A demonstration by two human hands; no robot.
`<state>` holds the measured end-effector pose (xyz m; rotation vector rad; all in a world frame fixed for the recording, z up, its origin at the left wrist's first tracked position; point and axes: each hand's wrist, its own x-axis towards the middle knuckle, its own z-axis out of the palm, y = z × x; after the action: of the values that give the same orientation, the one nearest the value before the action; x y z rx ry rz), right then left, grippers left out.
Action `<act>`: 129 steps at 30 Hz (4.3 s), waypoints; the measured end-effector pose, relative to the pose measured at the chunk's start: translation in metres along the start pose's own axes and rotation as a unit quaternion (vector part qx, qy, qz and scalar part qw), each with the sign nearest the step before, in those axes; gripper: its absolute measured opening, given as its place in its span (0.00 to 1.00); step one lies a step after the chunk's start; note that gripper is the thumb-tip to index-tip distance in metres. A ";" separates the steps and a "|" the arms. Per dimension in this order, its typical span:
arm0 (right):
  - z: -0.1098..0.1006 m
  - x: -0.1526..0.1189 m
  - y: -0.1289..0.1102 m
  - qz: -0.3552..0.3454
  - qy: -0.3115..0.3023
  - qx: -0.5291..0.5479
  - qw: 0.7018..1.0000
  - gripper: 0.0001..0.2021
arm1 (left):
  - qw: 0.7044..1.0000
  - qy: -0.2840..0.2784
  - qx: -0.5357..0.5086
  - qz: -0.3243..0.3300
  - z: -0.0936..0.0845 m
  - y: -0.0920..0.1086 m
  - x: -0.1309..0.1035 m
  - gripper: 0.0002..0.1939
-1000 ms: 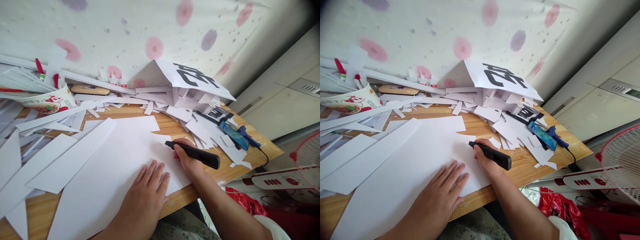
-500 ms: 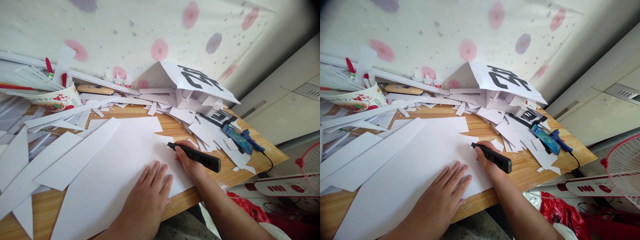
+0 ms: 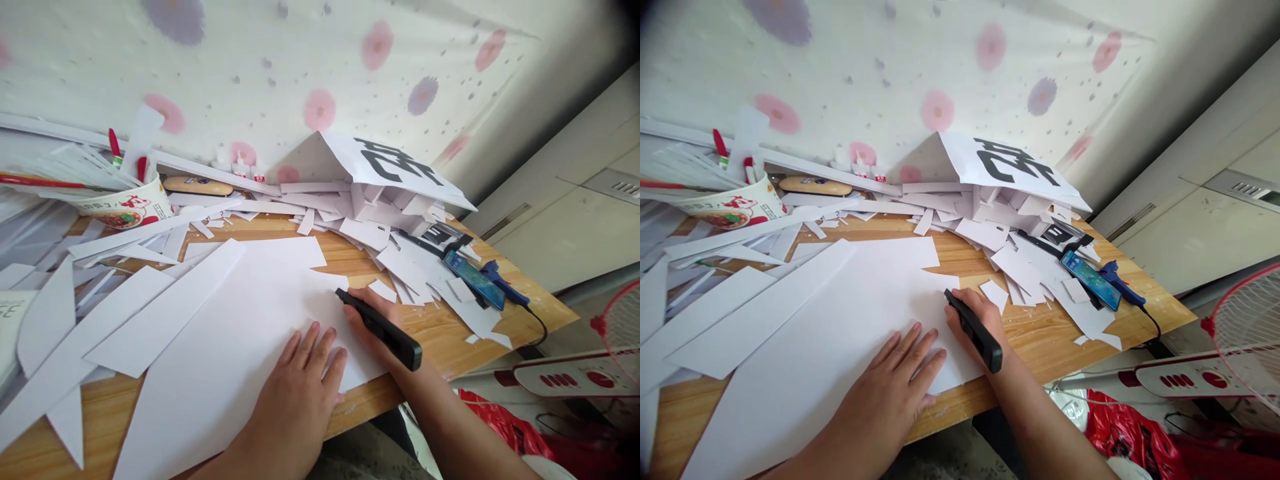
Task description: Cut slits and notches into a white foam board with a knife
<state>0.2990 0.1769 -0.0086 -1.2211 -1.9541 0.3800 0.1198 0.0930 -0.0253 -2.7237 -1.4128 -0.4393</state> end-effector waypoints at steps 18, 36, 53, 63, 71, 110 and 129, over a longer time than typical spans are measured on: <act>-0.017 -0.029 -0.012 -0.041 -0.009 0.003 0.999 0.06 | 0.999 -0.038 -0.021 -0.018 -0.009 0.001 0.002 0.20; -0.036 -0.073 -0.029 -0.053 0.004 -0.013 0.998 0.08 | 0.999 -0.028 -0.011 -0.015 -0.011 0.003 0.001 0.19; -0.048 -0.105 -0.032 -0.086 -0.008 -0.037 0.996 0.11 | 0.999 -0.040 -0.006 -0.016 -0.012 0.004 0.001 0.19; -0.049 -0.113 -0.033 -0.116 0.004 -0.031 0.993 0.14 | 0.998 -0.061 -0.003 -0.015 -0.015 0.004 0.003 0.20; -0.047 -0.119 -0.034 -0.114 0.006 -0.029 0.993 0.15 | 0.998 -0.066 0.000 -0.013 -0.015 0.004 0.003 0.21; -0.044 0.011 0.005 0.103 -0.139 -0.212 0.962 0.18 | 0.983 -0.174 -0.031 -0.056 -0.024 -0.037 0.078 0.53; -0.058 0.017 0.012 0.090 -0.184 -0.200 0.958 0.17 | 0.980 -0.176 -0.051 -0.076 -0.016 -0.040 0.079 0.57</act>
<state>0.3457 0.1892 0.0298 -1.6936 -2.3217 0.3307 0.1267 0.1759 0.0077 -2.8955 -1.7310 -0.0306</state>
